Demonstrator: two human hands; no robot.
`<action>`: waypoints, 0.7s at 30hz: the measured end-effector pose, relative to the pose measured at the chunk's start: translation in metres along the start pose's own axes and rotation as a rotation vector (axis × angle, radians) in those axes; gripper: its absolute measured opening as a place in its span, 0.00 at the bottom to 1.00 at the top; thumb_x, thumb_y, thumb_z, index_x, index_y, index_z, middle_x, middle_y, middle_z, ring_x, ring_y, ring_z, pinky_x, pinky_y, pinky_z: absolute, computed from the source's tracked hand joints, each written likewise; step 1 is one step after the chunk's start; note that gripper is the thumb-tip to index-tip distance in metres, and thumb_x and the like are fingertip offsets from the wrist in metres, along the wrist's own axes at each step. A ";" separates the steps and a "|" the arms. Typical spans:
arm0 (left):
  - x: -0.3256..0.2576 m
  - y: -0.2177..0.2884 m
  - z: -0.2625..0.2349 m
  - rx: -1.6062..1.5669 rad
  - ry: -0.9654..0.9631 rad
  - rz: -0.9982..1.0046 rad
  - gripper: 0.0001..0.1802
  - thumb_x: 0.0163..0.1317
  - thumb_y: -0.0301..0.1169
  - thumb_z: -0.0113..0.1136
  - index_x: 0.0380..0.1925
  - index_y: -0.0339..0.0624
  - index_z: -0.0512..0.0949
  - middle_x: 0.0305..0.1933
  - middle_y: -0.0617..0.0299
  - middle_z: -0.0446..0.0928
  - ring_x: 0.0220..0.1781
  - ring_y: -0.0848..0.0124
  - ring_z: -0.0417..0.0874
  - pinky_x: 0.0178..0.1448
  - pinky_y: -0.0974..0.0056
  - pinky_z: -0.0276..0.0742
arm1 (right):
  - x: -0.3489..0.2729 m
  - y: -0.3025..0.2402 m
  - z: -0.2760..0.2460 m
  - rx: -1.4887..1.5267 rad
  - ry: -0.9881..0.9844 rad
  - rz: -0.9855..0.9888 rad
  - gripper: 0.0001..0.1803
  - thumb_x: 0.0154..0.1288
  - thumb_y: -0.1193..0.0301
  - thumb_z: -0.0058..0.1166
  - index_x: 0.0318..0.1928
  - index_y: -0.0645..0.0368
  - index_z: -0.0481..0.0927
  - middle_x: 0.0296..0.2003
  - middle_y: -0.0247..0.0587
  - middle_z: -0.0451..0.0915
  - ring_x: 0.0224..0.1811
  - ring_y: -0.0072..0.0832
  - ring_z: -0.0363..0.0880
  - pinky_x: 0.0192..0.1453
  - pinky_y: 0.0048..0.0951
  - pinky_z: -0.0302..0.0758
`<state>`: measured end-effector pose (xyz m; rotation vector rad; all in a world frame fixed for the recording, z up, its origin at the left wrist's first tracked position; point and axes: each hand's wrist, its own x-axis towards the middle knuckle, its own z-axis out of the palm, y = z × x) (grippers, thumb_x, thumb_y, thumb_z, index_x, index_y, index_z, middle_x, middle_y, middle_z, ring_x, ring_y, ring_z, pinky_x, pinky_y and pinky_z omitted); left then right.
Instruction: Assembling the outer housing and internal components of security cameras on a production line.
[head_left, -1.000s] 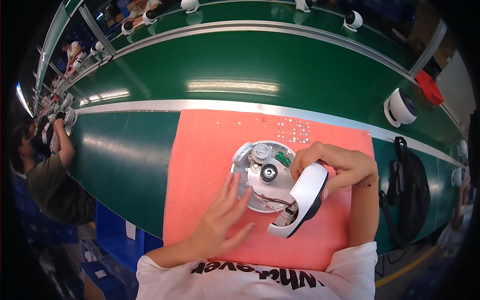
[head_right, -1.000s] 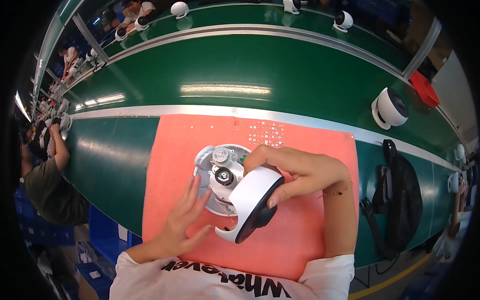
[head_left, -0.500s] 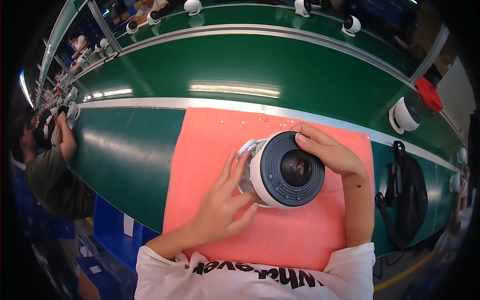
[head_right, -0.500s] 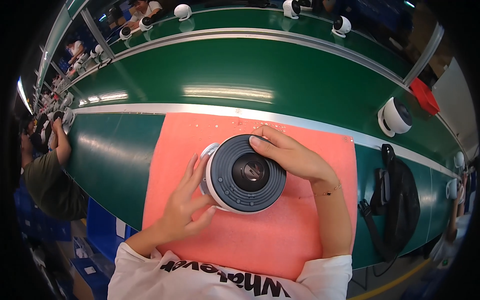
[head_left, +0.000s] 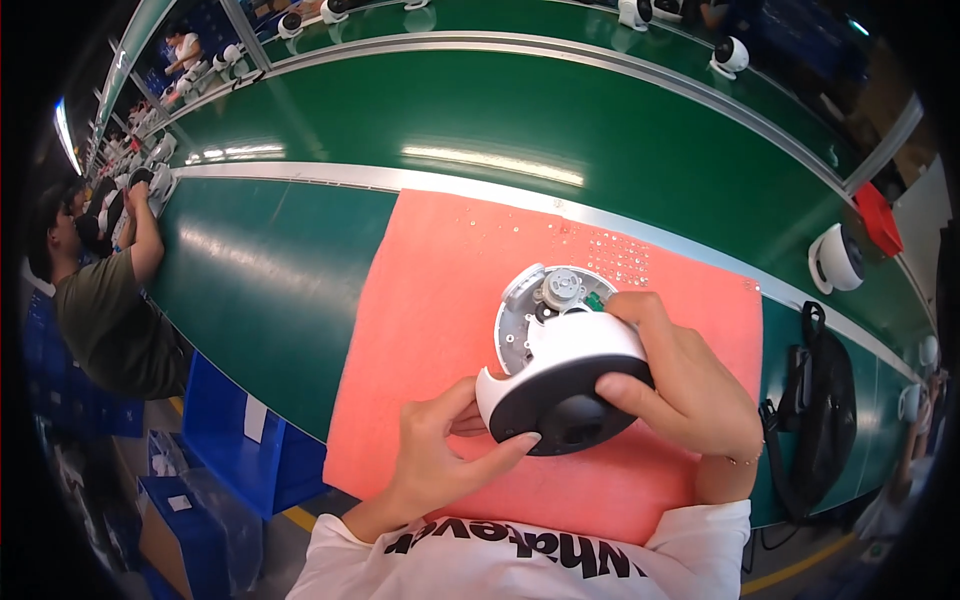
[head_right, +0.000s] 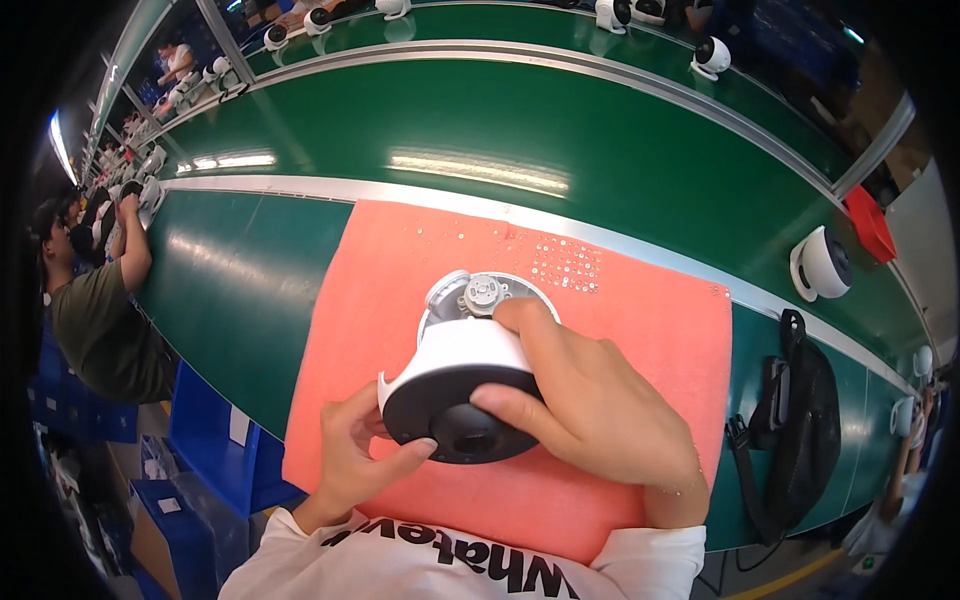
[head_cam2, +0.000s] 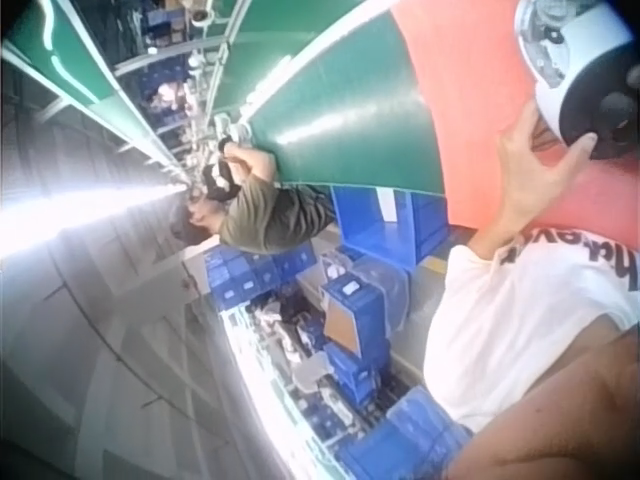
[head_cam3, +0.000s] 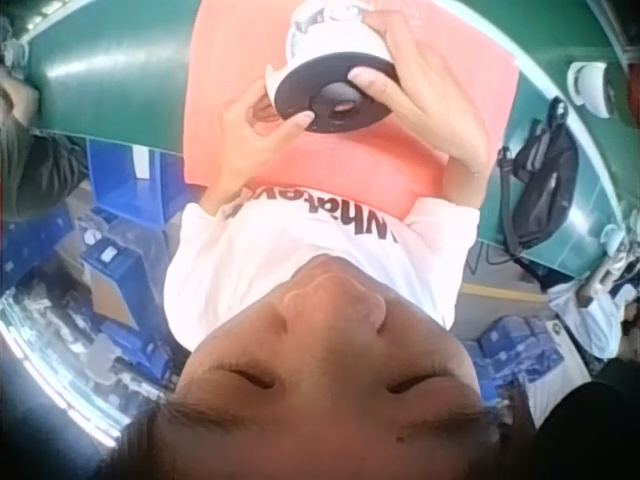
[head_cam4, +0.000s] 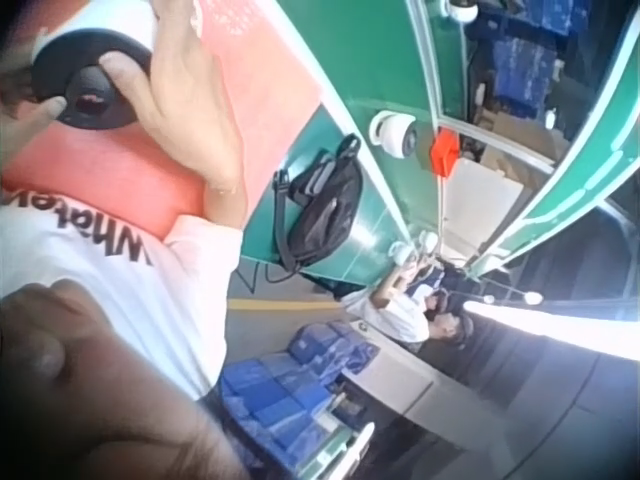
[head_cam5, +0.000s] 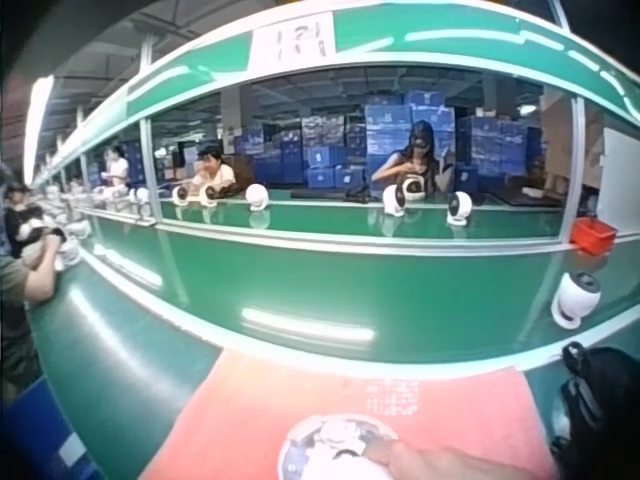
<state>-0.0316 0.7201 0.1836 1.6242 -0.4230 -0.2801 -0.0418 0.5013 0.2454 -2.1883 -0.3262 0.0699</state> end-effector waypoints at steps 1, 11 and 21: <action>0.001 0.001 -0.002 0.037 -0.025 0.029 0.25 0.47 0.26 0.69 0.45 0.28 0.72 0.36 0.50 0.81 0.40 0.67 0.83 0.47 0.65 0.80 | -0.003 -0.001 -0.002 -0.087 0.008 -0.036 0.26 0.61 0.58 0.52 0.50 0.66 0.63 0.31 0.61 0.76 0.34 0.55 0.77 0.38 0.41 0.73; 0.017 -0.003 -0.011 -0.022 -0.085 0.033 0.25 0.47 0.27 0.69 0.45 0.29 0.73 0.37 0.51 0.81 0.39 0.67 0.83 0.46 0.66 0.80 | -0.003 -0.004 -0.003 -0.057 0.095 -0.059 0.27 0.56 0.60 0.60 0.48 0.62 0.64 0.31 0.56 0.78 0.33 0.49 0.80 0.35 0.36 0.75; 0.067 0.018 -0.034 0.323 -0.185 -0.234 0.15 0.58 0.36 0.60 0.21 0.34 0.75 0.18 0.65 0.75 0.18 0.81 0.75 0.24 0.76 0.71 | 0.032 0.043 -0.002 0.382 0.121 0.207 0.19 0.70 0.60 0.40 0.37 0.63 0.77 0.18 0.30 0.73 0.18 0.15 0.71 0.20 0.18 0.66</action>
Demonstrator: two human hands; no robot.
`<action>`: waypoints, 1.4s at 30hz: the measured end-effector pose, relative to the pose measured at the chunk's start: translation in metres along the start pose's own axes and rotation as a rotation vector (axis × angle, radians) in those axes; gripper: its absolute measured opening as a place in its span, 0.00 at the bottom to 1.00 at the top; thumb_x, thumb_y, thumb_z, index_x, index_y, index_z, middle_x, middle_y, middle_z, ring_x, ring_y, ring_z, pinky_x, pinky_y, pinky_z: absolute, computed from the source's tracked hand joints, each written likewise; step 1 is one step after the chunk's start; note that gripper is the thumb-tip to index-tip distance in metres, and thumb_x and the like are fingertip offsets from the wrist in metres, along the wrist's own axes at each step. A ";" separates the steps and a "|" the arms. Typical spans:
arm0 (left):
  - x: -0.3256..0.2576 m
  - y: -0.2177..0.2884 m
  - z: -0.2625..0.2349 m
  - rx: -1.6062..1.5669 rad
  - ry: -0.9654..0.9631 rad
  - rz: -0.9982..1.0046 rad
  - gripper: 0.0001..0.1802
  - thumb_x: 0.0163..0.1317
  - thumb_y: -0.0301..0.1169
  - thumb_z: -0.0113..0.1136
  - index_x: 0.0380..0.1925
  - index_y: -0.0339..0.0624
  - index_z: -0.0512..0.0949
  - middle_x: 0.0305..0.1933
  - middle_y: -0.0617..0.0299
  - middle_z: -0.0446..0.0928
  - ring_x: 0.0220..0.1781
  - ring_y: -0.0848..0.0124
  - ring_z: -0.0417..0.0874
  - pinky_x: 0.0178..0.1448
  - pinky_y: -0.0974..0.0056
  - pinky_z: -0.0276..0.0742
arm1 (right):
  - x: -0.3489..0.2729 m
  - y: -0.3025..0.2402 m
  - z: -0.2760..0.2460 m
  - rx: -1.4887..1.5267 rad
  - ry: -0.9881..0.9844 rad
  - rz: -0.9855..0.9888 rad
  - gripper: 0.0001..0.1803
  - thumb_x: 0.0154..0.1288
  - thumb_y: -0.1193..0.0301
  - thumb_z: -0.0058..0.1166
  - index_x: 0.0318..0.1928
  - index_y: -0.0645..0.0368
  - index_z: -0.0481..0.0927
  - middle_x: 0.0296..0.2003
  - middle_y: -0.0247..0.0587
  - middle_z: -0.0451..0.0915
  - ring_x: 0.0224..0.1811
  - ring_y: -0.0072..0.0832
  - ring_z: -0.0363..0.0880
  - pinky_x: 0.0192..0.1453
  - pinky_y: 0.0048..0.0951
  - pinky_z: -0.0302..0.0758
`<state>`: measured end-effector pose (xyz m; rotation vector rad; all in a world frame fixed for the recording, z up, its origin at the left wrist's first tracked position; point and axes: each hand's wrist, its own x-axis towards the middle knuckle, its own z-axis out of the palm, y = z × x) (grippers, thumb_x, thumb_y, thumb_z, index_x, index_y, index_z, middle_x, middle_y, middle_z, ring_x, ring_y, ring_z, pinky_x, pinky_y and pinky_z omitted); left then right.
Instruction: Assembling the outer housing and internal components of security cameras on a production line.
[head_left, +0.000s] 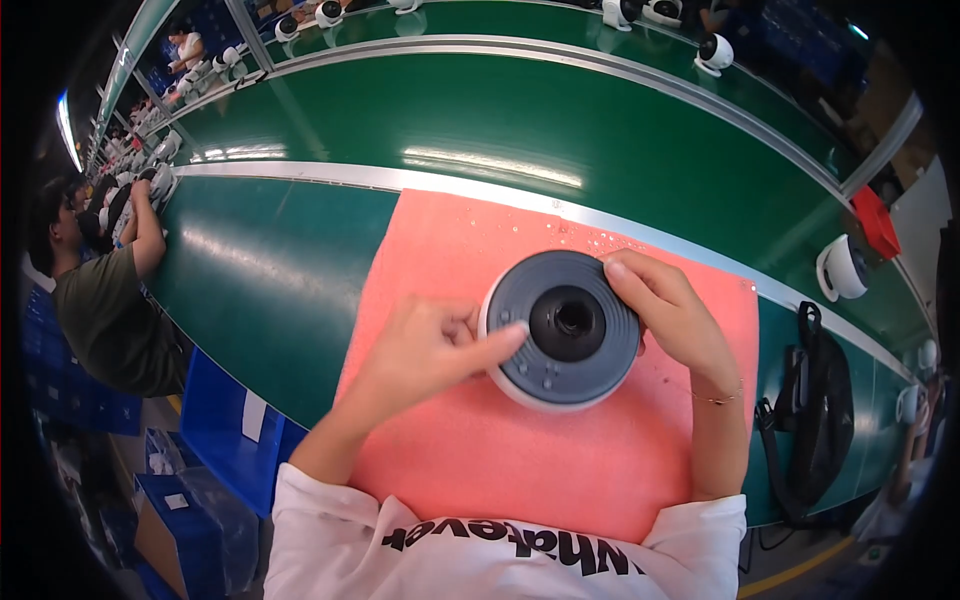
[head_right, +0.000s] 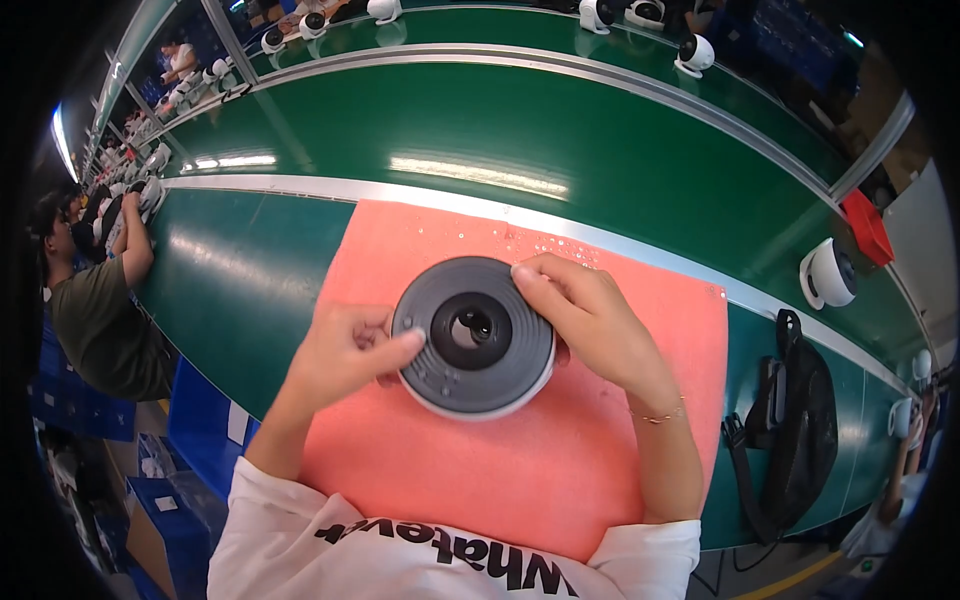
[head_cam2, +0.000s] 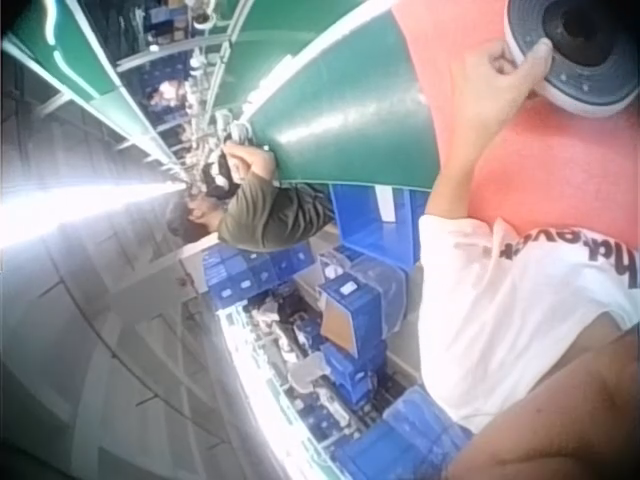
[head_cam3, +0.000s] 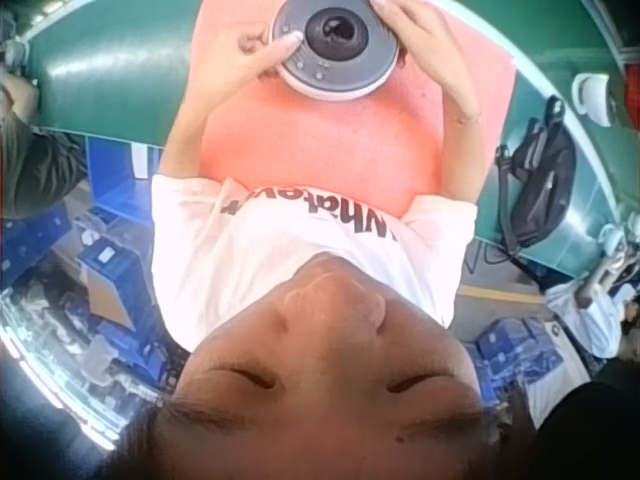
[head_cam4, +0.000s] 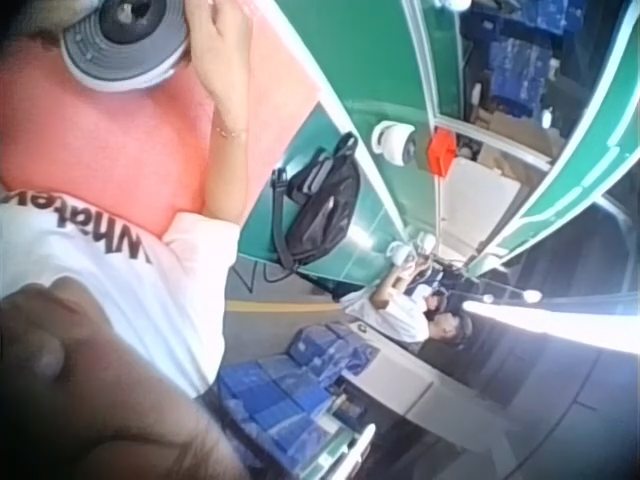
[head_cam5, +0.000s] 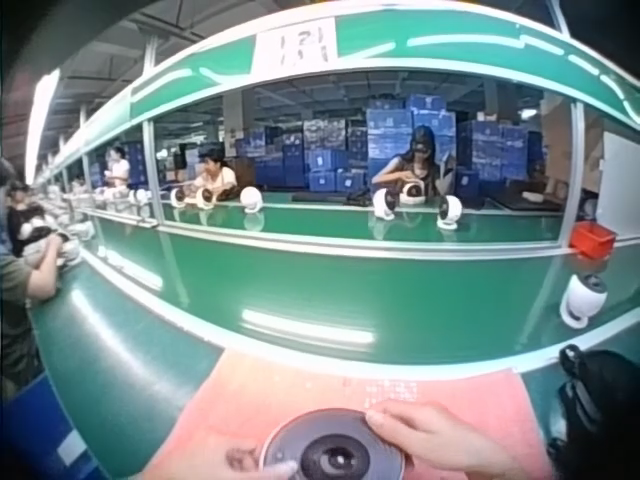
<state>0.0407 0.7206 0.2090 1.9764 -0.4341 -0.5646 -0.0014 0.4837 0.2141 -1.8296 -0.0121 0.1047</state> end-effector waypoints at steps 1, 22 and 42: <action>0.004 0.004 -0.003 -0.056 0.007 -0.014 0.19 0.56 0.40 0.62 0.20 0.33 0.77 0.16 0.63 0.75 0.18 0.80 0.75 0.23 0.75 0.71 | 0.000 -0.002 0.004 0.002 -0.003 -0.001 0.19 0.70 0.60 0.40 0.37 0.63 0.77 0.18 0.30 0.73 0.18 0.15 0.71 0.20 0.18 0.66; -0.005 0.006 -0.003 0.432 0.080 0.445 0.16 0.42 0.37 0.71 0.20 0.34 0.77 0.15 0.57 0.77 0.18 0.73 0.81 0.26 0.73 0.75 | -0.005 -0.019 -0.013 -0.268 -0.035 -0.210 0.21 0.52 0.65 0.61 0.45 0.61 0.77 0.28 0.35 0.80 0.29 0.21 0.76 0.35 0.24 0.68; 0.017 0.012 -0.020 0.374 -0.127 0.052 0.22 0.50 0.41 0.65 0.11 0.33 0.74 0.10 0.57 0.73 0.14 0.73 0.77 0.21 0.72 0.71 | 0.021 0.000 0.012 -0.460 0.136 -0.271 0.14 0.64 0.65 0.45 0.33 0.66 0.76 0.24 0.47 0.75 0.25 0.35 0.73 0.32 0.33 0.68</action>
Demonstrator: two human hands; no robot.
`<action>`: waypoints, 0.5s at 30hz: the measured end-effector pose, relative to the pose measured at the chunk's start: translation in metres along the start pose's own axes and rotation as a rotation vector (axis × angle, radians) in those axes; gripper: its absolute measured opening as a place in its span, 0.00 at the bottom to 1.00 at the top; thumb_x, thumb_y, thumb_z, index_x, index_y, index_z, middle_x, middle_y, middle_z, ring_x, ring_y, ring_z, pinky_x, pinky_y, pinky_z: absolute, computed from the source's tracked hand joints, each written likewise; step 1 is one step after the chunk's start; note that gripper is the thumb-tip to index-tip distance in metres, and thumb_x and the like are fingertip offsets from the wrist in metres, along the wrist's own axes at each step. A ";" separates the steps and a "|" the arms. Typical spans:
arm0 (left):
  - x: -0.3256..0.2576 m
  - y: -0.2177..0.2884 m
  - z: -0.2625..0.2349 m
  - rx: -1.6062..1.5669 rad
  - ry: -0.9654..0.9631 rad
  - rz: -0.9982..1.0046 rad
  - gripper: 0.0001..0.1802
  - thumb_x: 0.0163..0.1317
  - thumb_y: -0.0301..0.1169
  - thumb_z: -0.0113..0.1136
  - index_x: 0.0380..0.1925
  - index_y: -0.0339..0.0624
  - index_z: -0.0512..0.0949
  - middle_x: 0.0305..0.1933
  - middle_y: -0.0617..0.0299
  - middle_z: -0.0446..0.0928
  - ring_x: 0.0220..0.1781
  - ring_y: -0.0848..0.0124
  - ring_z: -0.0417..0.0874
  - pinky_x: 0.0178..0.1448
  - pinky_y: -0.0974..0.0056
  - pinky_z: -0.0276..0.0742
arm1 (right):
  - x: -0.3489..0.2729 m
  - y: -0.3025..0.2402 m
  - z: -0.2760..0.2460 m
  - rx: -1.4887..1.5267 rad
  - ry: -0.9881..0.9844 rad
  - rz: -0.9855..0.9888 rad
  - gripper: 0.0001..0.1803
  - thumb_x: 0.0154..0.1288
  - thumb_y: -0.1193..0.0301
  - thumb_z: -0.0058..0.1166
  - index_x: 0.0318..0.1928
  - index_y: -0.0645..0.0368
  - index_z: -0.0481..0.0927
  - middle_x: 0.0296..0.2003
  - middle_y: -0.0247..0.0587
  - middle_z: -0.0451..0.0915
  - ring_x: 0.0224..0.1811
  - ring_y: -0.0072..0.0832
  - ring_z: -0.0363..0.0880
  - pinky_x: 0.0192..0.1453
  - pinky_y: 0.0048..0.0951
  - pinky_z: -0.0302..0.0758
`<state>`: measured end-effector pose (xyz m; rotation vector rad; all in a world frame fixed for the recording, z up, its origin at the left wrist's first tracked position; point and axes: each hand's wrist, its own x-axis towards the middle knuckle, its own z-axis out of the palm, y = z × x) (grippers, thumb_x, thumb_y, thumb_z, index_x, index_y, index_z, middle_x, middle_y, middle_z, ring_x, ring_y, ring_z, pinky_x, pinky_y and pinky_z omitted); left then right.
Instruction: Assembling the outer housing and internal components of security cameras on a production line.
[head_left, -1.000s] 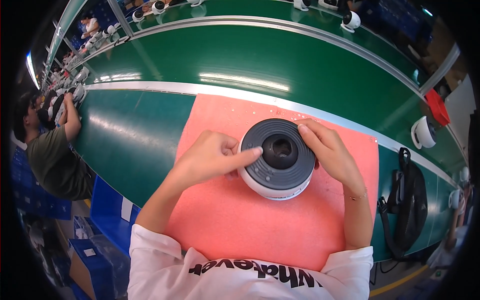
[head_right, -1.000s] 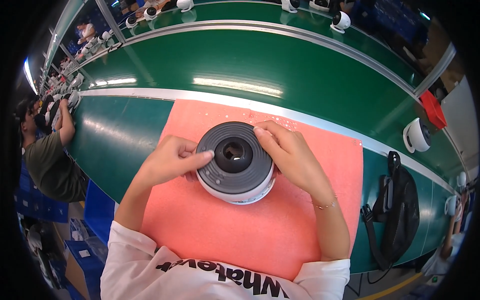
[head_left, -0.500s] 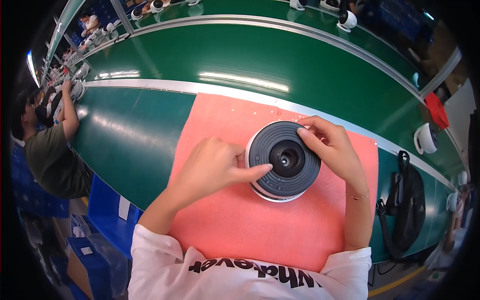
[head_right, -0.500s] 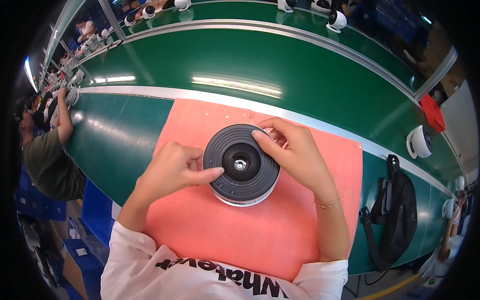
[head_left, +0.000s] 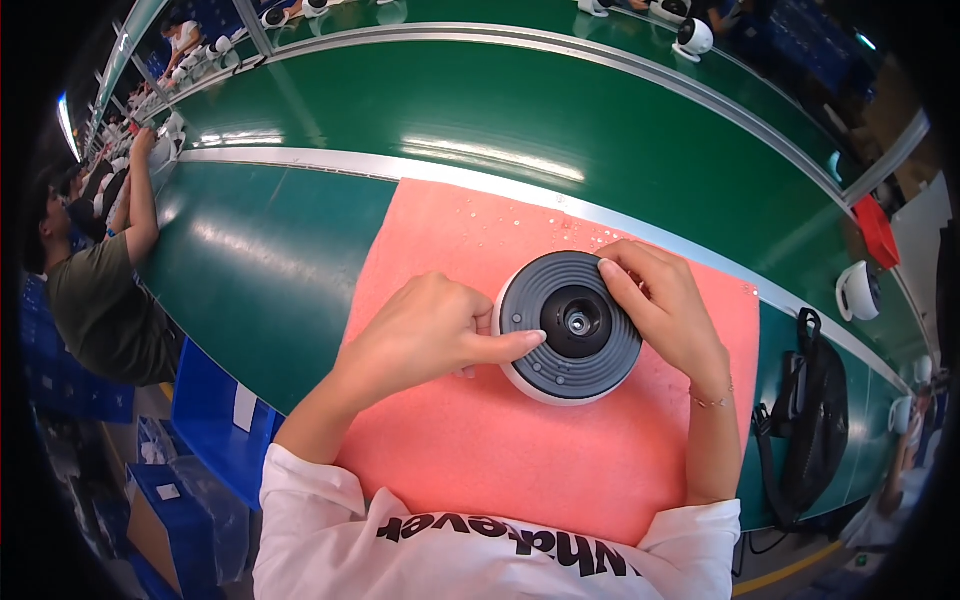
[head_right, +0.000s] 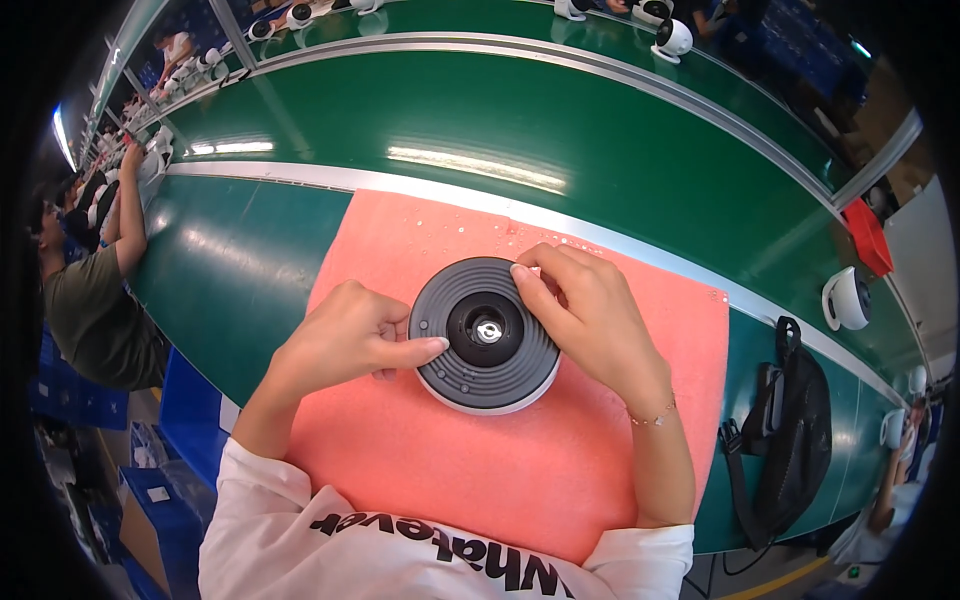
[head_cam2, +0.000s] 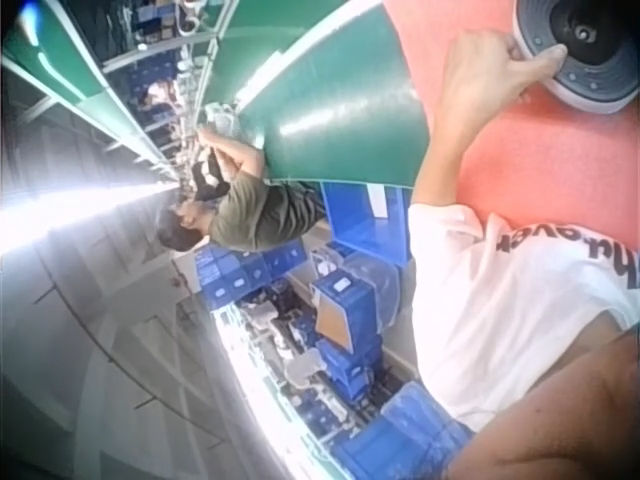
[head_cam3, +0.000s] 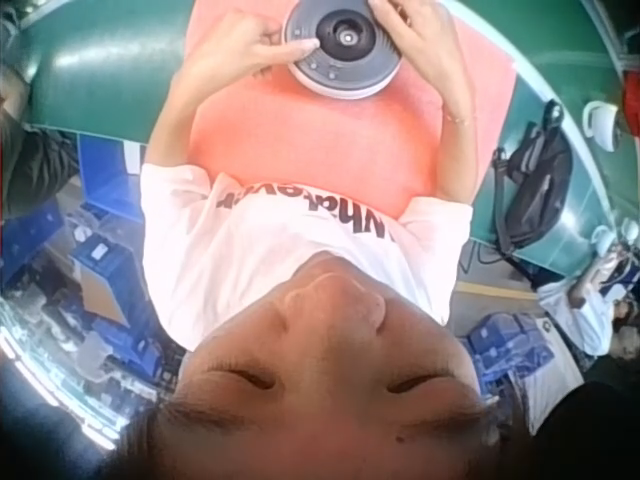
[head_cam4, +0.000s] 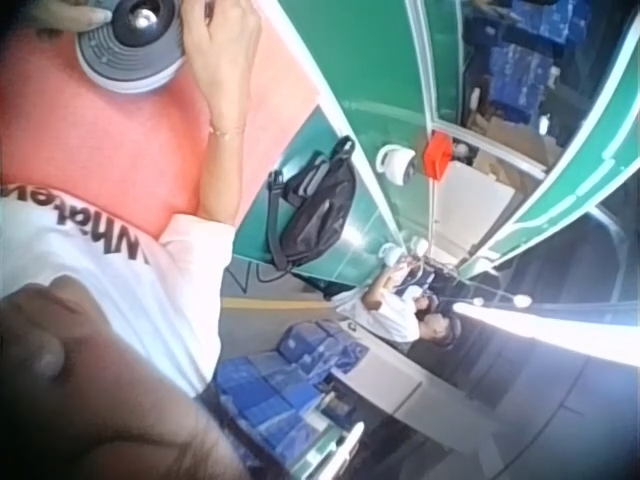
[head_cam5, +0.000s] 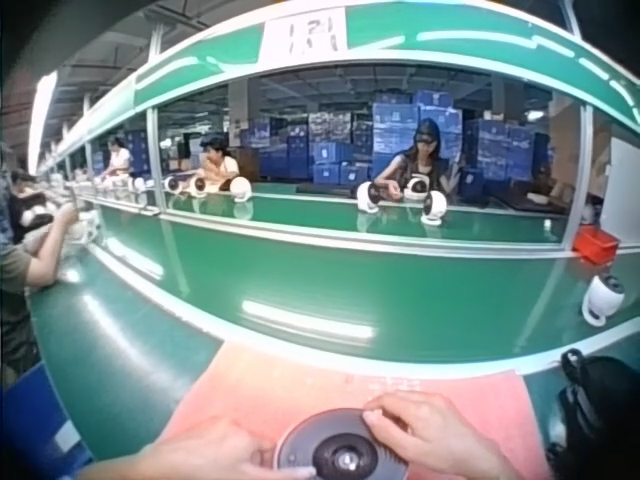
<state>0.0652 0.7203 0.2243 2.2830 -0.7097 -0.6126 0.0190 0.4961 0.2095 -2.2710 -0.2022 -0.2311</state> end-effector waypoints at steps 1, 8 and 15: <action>0.000 -0.001 0.001 -0.007 0.009 0.000 0.22 0.50 0.41 0.65 0.12 0.33 0.75 0.10 0.57 0.73 0.14 0.73 0.77 0.21 0.72 0.71 | 0.000 0.001 0.000 0.000 0.001 0.000 0.14 0.64 0.65 0.45 0.33 0.66 0.76 0.24 0.47 0.75 0.25 0.35 0.73 0.32 0.33 0.68; -0.001 0.003 0.003 -0.017 0.018 0.023 0.21 0.51 0.41 0.66 0.13 0.32 0.75 0.11 0.56 0.74 0.15 0.73 0.78 0.22 0.72 0.72 | -0.002 0.005 -0.006 -0.098 -0.037 -0.106 0.14 0.66 0.65 0.43 0.35 0.63 0.77 0.26 0.50 0.77 0.28 0.43 0.75 0.34 0.36 0.70; -0.001 0.003 -0.002 -0.005 -0.011 -0.005 0.23 0.51 0.42 0.65 0.12 0.32 0.75 0.11 0.56 0.73 0.14 0.73 0.78 0.20 0.72 0.71 | -0.006 -0.016 -0.003 -0.351 0.159 -0.297 0.15 0.55 0.65 0.58 0.39 0.63 0.79 0.32 0.43 0.76 0.34 0.36 0.75 0.39 0.33 0.70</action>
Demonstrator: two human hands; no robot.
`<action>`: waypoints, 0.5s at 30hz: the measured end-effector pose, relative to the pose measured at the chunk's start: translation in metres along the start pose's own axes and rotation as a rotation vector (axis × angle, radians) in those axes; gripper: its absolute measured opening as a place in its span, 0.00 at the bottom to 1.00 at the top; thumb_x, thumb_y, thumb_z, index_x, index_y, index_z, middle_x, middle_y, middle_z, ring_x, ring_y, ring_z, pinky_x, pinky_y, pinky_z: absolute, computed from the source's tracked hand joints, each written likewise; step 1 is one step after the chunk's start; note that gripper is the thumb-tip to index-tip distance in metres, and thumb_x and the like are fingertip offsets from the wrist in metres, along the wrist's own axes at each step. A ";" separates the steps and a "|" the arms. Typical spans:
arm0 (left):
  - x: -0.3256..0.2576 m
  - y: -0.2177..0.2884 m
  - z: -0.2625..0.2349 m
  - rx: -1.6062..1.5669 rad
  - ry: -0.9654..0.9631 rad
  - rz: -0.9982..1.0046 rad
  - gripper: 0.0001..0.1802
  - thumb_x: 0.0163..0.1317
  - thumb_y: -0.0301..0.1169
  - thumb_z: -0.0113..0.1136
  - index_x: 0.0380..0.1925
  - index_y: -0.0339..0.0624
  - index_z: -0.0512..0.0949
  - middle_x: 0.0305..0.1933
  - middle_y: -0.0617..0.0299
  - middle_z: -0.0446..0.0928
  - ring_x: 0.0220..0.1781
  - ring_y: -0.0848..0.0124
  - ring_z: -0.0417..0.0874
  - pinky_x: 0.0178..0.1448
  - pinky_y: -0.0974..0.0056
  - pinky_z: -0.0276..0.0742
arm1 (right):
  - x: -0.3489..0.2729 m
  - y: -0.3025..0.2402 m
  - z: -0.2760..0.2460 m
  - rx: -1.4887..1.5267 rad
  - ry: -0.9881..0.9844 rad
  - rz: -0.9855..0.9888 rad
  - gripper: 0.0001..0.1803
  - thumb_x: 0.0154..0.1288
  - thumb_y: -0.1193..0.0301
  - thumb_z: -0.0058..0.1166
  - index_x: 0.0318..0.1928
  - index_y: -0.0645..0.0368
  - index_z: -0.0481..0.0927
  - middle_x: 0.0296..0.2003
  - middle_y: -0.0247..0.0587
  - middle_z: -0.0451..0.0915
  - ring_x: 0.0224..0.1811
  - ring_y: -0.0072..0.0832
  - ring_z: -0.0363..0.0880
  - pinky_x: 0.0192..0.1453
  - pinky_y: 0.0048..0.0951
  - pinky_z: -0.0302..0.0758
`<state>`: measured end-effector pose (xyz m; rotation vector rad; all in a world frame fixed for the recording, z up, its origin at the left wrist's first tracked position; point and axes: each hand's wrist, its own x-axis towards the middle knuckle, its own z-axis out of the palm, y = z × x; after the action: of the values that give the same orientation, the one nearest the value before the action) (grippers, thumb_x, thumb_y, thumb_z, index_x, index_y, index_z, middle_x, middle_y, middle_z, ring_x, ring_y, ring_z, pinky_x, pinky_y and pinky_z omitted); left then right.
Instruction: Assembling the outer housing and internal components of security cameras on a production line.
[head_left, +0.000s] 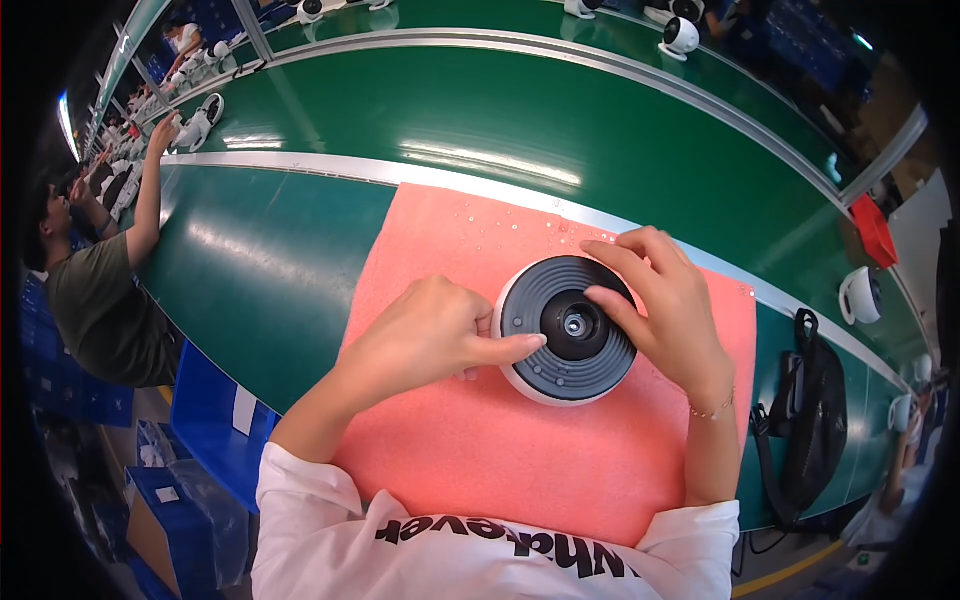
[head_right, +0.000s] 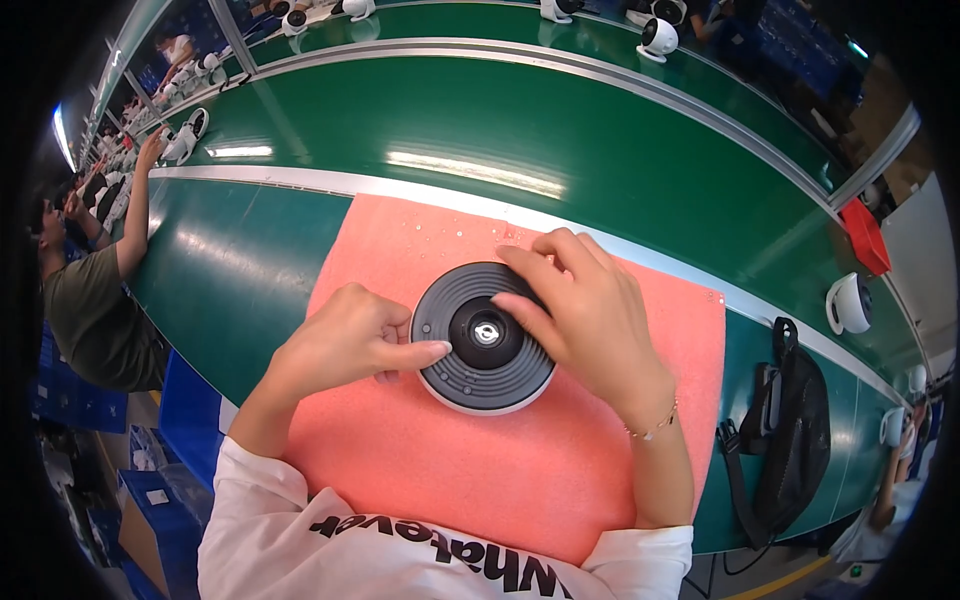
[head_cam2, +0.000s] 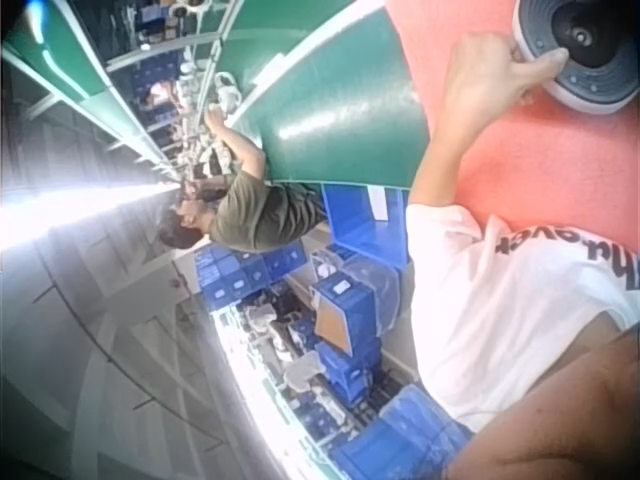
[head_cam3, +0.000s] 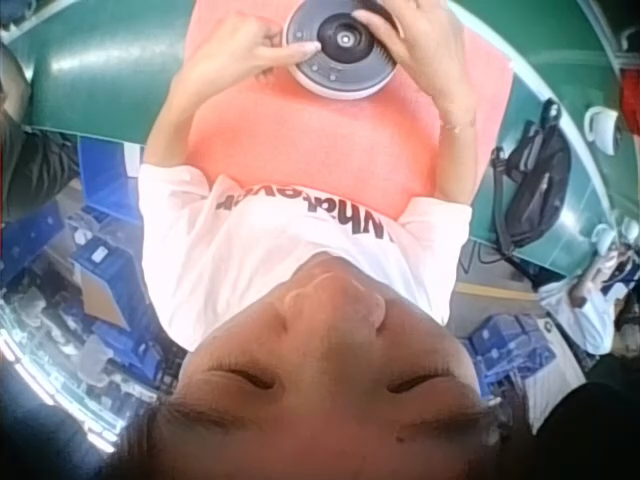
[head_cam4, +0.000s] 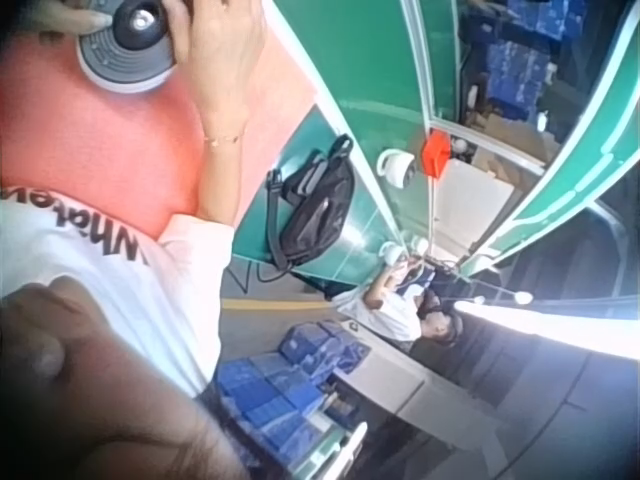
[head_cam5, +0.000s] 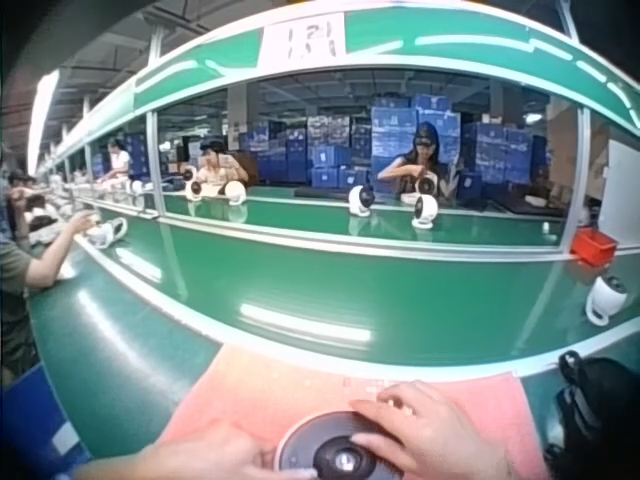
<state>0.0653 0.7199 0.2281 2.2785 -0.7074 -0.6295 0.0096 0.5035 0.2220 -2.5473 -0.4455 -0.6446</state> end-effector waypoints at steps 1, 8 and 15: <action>0.000 0.000 -0.001 0.002 -0.008 0.008 0.23 0.51 0.42 0.65 0.12 0.32 0.75 0.10 0.56 0.73 0.14 0.73 0.78 0.20 0.72 0.71 | 0.001 -0.003 -0.003 0.014 0.002 -0.105 0.18 0.49 0.63 0.62 0.38 0.61 0.79 0.33 0.41 0.75 0.34 0.35 0.74 0.39 0.33 0.70; 0.000 0.002 -0.004 0.080 -0.050 0.013 0.24 0.51 0.43 0.64 0.11 0.33 0.75 0.09 0.57 0.73 0.14 0.73 0.78 0.21 0.72 0.71 | -0.005 -0.020 -0.014 0.163 -0.226 -0.242 0.13 0.51 0.73 0.57 0.40 0.57 0.79 0.41 0.41 0.75 0.45 0.38 0.72 0.49 0.37 0.68; 0.003 -0.003 -0.003 0.101 -0.016 0.066 0.24 0.49 0.45 0.64 0.10 0.33 0.75 0.08 0.57 0.72 0.13 0.72 0.77 0.22 0.71 0.72 | -0.004 -0.021 -0.006 0.262 -0.334 -0.261 0.19 0.52 0.70 0.57 0.47 0.58 0.75 0.49 0.45 0.73 0.53 0.42 0.70 0.56 0.40 0.67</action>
<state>0.0697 0.7212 0.2271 2.3339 -0.8362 -0.5931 -0.0048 0.5171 0.2322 -2.3653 -0.9246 -0.2227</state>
